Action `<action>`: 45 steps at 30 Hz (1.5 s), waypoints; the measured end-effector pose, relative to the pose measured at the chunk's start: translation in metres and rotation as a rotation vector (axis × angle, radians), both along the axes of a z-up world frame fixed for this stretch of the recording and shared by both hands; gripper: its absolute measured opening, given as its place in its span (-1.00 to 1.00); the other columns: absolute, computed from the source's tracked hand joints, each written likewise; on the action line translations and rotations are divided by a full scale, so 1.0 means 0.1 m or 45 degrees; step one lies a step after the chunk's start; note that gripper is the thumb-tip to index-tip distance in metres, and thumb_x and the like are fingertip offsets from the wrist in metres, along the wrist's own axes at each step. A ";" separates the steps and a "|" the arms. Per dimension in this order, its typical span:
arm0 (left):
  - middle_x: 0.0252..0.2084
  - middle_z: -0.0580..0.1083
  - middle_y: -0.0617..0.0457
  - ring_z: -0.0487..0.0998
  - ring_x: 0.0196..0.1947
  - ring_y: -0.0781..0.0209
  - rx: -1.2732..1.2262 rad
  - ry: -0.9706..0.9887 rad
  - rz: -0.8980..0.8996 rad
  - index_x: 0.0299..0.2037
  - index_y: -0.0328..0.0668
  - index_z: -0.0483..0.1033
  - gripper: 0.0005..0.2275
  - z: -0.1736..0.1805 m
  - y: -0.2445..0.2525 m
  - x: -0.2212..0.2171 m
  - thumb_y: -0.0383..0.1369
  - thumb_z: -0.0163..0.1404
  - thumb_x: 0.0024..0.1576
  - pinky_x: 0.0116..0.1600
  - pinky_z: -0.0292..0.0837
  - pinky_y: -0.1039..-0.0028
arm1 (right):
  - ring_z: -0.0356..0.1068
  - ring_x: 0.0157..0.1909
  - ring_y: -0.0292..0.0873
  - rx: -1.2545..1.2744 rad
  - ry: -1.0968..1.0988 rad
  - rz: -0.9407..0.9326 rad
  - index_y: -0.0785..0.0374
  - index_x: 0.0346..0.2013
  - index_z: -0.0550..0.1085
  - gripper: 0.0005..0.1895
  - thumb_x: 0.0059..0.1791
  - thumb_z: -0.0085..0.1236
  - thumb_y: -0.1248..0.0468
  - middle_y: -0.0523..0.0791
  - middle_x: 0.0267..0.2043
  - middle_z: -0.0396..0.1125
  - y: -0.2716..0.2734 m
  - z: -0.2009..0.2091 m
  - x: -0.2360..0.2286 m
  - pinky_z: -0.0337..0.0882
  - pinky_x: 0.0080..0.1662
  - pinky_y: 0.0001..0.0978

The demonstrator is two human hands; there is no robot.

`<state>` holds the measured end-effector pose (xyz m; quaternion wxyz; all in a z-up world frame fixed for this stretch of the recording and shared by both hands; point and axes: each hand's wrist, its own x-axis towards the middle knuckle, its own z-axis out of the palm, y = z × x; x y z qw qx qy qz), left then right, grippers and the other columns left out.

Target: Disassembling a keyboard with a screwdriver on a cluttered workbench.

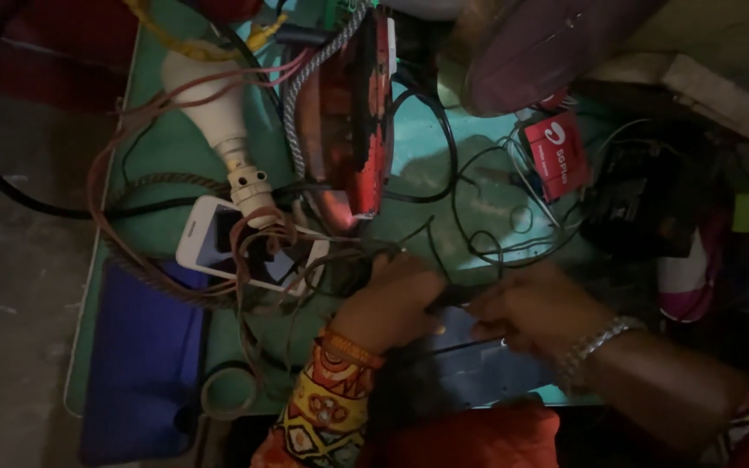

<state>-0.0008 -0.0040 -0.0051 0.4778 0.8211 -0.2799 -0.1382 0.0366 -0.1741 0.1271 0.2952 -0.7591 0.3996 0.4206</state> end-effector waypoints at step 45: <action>-0.13 0.50 -0.15 0.44 0.04 -0.19 0.065 0.083 -0.002 -0.31 -0.26 0.56 -0.74 0.06 -0.02 0.02 -0.41 0.31 -0.17 0.18 0.18 0.01 | 0.43 -0.34 -0.02 0.461 -0.794 3.207 0.45 -0.56 0.53 -0.80 -0.21 0.15 0.29 0.04 -0.45 0.41 0.06 0.26 0.12 0.49 -0.39 -0.26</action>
